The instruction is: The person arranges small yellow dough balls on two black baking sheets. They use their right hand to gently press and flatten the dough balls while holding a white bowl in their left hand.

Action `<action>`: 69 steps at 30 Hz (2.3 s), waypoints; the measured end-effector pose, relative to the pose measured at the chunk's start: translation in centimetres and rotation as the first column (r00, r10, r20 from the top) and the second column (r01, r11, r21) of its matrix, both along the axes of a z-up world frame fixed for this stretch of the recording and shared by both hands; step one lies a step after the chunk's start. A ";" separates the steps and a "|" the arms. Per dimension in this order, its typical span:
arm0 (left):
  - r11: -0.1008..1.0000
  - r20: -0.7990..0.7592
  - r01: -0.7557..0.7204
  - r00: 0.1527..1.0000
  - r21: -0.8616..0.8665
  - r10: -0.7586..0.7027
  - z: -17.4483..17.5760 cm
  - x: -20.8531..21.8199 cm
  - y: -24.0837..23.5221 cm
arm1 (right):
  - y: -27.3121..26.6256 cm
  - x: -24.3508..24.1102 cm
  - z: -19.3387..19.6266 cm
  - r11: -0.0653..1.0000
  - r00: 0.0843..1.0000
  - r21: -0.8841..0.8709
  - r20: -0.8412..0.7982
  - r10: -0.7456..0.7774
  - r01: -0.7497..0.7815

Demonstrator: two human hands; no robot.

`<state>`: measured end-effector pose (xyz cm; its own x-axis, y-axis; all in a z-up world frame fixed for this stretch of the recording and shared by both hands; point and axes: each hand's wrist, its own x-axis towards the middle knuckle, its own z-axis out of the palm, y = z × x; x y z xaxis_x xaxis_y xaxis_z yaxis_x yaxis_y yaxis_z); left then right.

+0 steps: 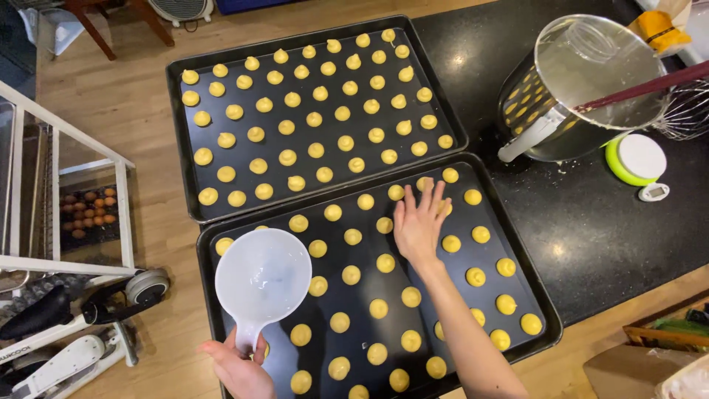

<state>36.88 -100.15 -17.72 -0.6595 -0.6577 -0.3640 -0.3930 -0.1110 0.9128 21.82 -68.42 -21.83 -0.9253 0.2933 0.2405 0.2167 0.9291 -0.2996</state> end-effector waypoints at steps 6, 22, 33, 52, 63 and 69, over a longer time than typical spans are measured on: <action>0.999 0.012 -0.025 1.000 -0.021 0.026 2.3 -0.9 3.5 | -0.1 -0.4 -0.6 0.998 0.999 0.051 -0.026 0.041 -0.040; 0.900 -0.024 0.428 0.902 -0.082 -0.432 3.3 -3.6 13.6 | 0.1 6.4 15.5 0.711 0.708 -0.005 0.091 0.700 -0.703; 0.973 0.032 0.122 0.991 0.198 -0.131 1.3 -2.7 13.1 | 7.3 1.3 3.7 0.963 1.000 -0.267 0.001 -0.025 0.025; 0.997 0.089 0.074 0.993 -0.027 -0.072 1.1 -1.9 13.3 | 11.7 -1.5 -1.8 0.975 0.995 0.209 -0.078 -0.061 0.076; 0.987 -0.006 0.128 0.992 -0.092 -0.129 2.6 -1.8 13.2 | 13.9 1.4 1.0 0.991 0.992 -0.078 -0.066 -0.110 0.105; 0.975 -0.053 0.191 0.979 -0.116 -0.199 3.8 -1.8 13.2 | 16.2 5.8 2.4 0.995 0.995 -0.032 0.017 -0.094 0.094</action>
<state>35.06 -86.99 -13.95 -0.7986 -0.5477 -0.2496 -0.3376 0.0643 0.9391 27.66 -52.22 -19.47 -0.8968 0.3865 0.2154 0.3074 0.8943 -0.3251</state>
